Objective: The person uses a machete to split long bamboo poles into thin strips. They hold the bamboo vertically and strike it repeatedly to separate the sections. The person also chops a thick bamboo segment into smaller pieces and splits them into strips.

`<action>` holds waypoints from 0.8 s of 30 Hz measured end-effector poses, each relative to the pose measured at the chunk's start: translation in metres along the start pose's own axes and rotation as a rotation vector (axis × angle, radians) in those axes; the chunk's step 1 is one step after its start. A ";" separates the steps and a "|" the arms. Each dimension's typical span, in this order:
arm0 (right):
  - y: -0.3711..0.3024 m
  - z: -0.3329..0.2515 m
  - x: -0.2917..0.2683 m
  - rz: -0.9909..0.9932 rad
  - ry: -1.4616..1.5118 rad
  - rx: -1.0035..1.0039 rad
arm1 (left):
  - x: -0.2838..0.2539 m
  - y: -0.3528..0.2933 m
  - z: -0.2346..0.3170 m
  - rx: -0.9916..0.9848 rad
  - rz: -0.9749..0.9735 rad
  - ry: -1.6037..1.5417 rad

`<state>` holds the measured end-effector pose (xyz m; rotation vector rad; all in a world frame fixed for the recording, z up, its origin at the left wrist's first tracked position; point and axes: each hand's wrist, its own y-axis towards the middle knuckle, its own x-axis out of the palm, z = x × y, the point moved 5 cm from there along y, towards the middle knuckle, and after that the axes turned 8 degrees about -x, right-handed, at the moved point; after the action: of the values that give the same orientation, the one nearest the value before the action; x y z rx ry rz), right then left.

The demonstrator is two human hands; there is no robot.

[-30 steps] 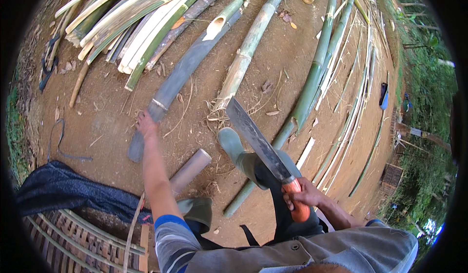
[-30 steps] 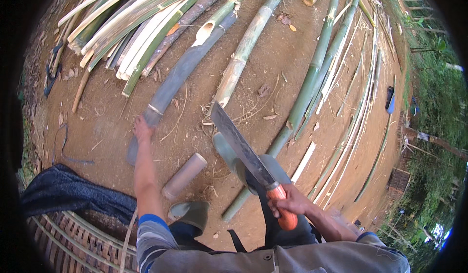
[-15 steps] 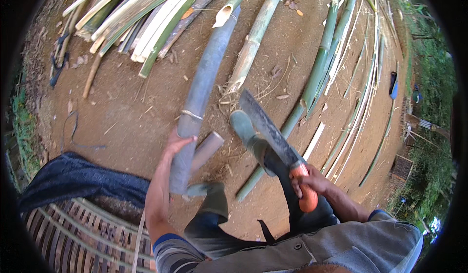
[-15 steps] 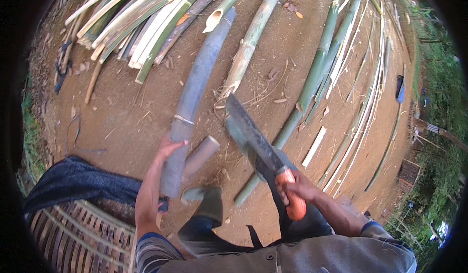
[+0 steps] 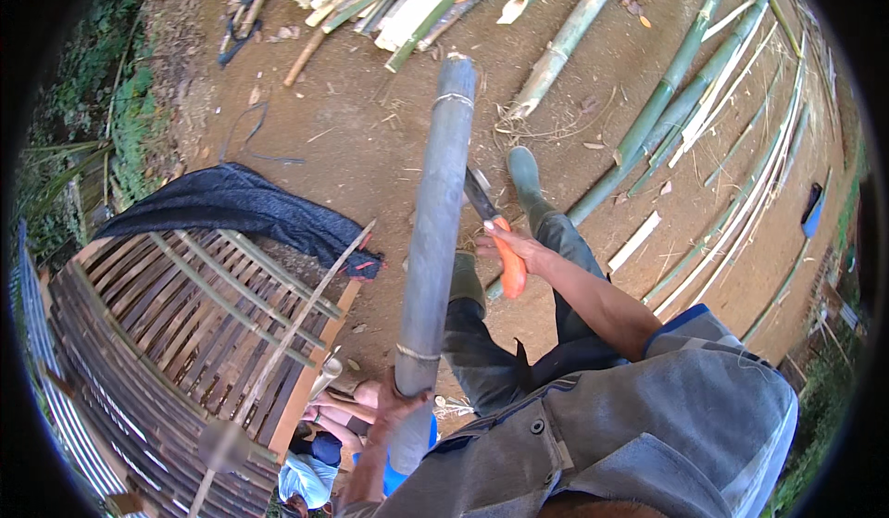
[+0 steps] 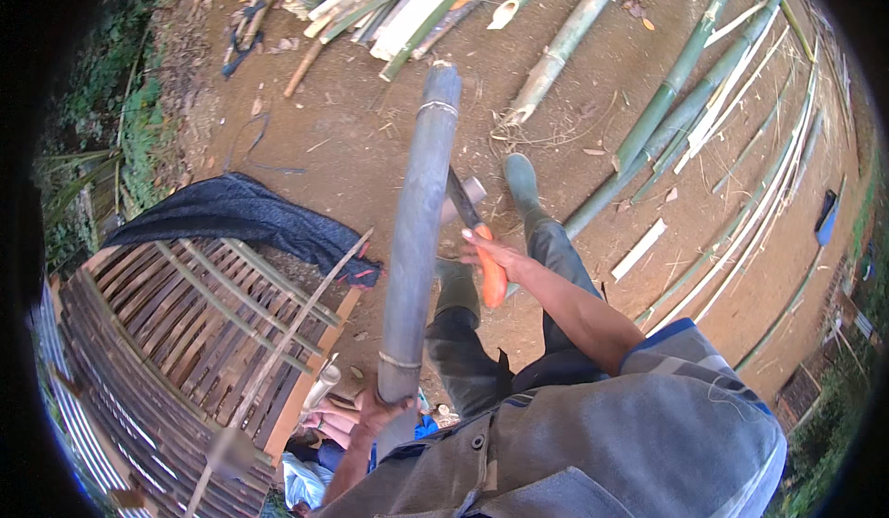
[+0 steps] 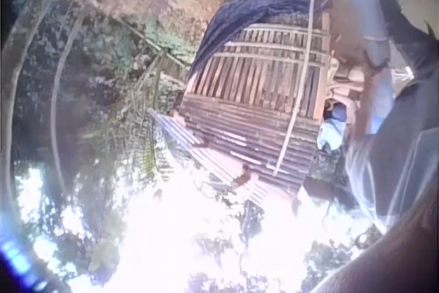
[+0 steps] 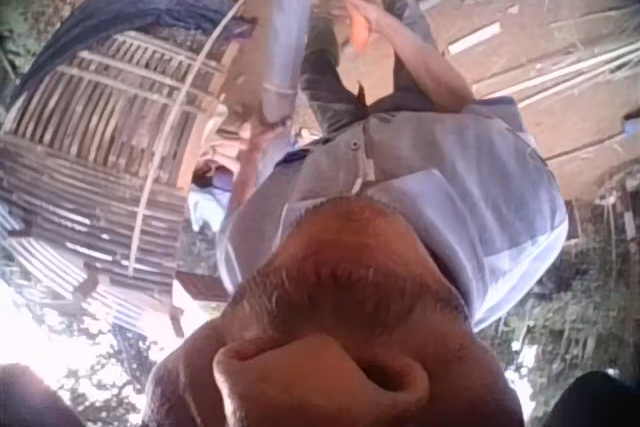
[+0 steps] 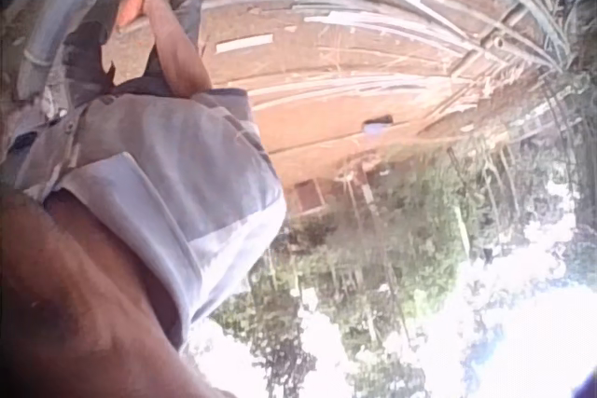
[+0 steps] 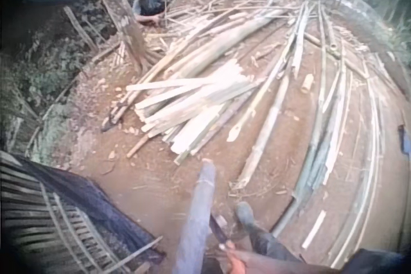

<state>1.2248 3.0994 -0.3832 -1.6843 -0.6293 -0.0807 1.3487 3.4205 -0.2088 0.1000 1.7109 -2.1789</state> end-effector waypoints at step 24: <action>-0.250 -0.218 0.301 -0.582 -0.885 -1.400 | -0.223 -0.304 0.431 1.468 0.747 -0.505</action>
<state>1.4317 3.0234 0.0064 -2.8002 -2.0521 -0.2281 1.5287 3.1247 0.2470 0.4122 -0.3813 -2.0515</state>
